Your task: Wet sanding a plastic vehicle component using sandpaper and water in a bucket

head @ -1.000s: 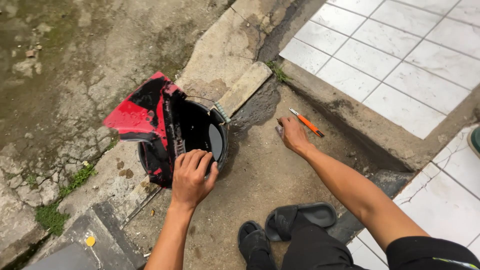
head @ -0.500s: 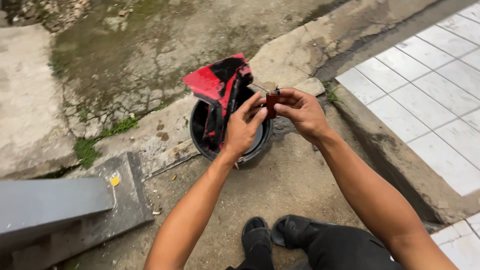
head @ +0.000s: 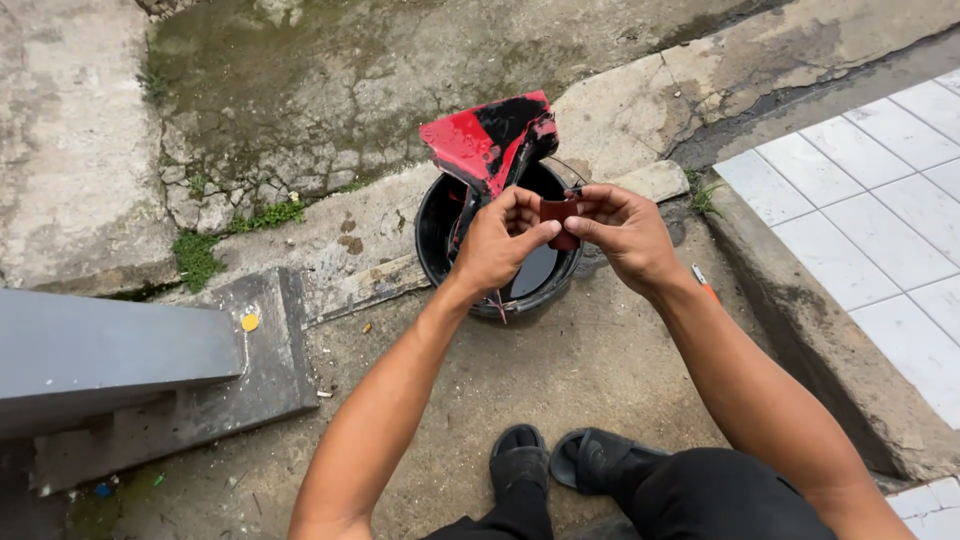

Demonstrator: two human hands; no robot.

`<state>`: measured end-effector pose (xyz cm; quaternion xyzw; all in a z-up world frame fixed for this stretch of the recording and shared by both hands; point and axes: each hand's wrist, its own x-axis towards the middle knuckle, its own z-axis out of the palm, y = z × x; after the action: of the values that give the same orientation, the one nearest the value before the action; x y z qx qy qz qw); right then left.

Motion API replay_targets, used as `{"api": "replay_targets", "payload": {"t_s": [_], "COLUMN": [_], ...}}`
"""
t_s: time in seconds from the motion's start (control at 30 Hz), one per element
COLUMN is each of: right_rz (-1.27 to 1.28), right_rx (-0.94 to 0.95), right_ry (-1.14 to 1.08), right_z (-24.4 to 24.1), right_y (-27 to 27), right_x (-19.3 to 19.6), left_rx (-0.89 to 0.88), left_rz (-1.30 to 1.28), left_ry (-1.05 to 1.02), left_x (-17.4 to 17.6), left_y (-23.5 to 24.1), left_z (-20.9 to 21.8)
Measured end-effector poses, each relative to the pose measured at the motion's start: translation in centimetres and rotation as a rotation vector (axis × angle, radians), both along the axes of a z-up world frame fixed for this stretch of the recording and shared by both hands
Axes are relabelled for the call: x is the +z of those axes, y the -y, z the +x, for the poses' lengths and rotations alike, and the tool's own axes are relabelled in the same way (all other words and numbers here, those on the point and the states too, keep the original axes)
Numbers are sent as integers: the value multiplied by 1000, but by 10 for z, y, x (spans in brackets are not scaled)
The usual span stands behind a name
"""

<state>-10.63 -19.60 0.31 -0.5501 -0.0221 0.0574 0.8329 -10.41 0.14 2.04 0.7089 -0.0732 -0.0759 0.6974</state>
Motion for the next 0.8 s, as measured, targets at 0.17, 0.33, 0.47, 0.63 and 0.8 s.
{"api": "replay_targets", "payload": {"t_s": [0.17,0.33,0.47,0.63,0.8], "right_rz": [32,26,-40,-132,-432], "right_rx": [13,52,119,256,242], "right_ry": [-38,-99,-157,-179,-28], "right_z": [5,11,4,6,15], "right_y": [-5,-4,-14,-17,-21], "right_x": [-6,-15,6,1,-15], "left_rx": [-27,28,-1,54,-19], "left_rz": [-54,-304,-100,207,481], "left_ry": [-31,-119,-22,136,413], "left_x": [-5,-24,-24,-19,-19], "left_y": [-3,-6,-14,-13,-20], "left_z": [0,4,7,3,7]}}
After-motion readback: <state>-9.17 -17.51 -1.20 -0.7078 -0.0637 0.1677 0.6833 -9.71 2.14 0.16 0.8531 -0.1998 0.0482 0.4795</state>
